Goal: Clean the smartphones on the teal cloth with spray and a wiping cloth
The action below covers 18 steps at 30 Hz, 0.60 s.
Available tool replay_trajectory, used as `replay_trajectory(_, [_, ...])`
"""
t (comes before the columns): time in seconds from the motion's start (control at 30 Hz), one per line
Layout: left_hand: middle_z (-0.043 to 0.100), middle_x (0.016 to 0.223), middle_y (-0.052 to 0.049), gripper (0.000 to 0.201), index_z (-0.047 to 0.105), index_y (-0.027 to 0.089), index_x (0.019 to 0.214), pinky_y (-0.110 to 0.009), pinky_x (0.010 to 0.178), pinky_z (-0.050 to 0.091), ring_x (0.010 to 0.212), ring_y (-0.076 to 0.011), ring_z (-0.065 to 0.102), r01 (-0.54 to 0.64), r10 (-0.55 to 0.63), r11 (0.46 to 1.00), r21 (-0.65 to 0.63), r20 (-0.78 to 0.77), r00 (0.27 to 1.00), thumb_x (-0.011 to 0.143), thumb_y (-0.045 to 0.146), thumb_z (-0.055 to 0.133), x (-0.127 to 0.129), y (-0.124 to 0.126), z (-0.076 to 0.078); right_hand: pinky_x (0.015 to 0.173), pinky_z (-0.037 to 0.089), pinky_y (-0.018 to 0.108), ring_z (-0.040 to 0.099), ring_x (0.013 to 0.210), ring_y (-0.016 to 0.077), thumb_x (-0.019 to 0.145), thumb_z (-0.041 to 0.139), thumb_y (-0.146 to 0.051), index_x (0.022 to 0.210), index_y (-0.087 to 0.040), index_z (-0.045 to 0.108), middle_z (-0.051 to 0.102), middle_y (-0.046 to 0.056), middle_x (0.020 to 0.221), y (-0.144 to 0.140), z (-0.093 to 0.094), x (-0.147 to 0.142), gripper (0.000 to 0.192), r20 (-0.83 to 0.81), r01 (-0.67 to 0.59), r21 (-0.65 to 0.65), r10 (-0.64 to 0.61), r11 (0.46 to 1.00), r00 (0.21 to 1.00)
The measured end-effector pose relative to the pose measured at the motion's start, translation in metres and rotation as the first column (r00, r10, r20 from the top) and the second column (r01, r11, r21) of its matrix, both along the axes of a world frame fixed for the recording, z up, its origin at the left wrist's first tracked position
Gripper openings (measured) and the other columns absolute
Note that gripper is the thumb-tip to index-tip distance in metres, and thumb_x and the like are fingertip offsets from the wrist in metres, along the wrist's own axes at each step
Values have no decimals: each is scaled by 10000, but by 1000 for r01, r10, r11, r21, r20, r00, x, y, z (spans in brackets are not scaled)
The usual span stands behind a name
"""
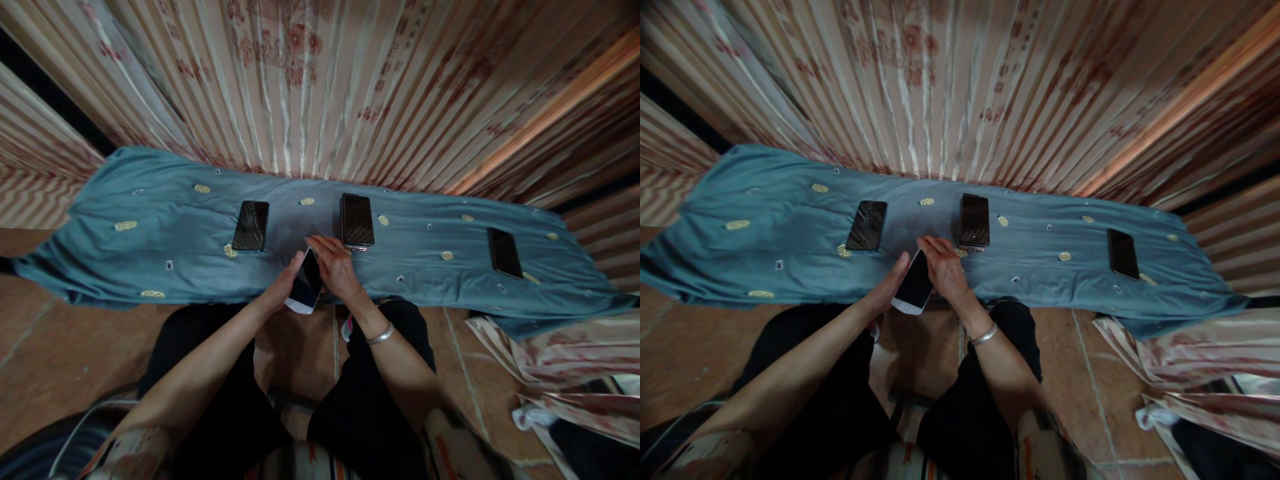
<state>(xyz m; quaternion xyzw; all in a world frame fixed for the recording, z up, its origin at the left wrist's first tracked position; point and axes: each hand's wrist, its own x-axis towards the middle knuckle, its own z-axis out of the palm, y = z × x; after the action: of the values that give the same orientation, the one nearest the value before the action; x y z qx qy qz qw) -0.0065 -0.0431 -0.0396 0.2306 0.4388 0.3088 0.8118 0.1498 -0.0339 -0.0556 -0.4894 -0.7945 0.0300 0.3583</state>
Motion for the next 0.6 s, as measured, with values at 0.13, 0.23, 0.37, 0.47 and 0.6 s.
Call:
replay_trajectory(0.13, [793,941,-115,440,740,139,1177,-410,943,548,1040,-310,725,-96,91,995,31,134,987,983,467,521,4,1,-1,1136,476,431,569,1276,244,960,361,-37,1343,-119,640,669,138,1351,-3,3,-5,481,69,-6,-17,7,1000,998])
replay_trajectory(0.23, [774,1103,-106,399,707,116,1232,-363,1081,464,1197,-261,656,-217,191,971,102,221,956,1005,374,504,9,2,0,1168,456,446,529,1334,248,963,378,-42,1358,-117,629,647,147,1385,-8,4,-12,474,97,-39,-34,42,999,994])
replay_trajectory(0.37, [754,1155,-104,424,687,93,1250,-346,1126,418,1256,-230,614,-253,221,961,114,232,947,1044,327,399,11,2,3,1183,448,421,523,1352,252,965,389,-46,1322,-78,652,652,170,1370,-15,5,-18,444,113,-74,-18,75,997,991])
replay_trajectory(0.47, [754,1137,-104,433,696,109,1235,-368,1095,448,1234,-260,627,-203,170,972,121,237,956,1018,406,468,10,0,6,1184,444,417,527,1348,247,963,396,-41,1310,-97,664,656,165,1363,-16,6,-15,442,109,-60,-21,62,998,992])
replay_trajectory(0.6, [758,1117,-100,489,694,148,1241,-415,1028,503,1170,-297,658,-120,97,988,96,217,971,964,520,540,7,-2,7,1172,449,436,537,1329,242,962,381,-34,1327,-131,653,647,147,1379,-12,7,-9,465,103,-12,-30,15,999,995])
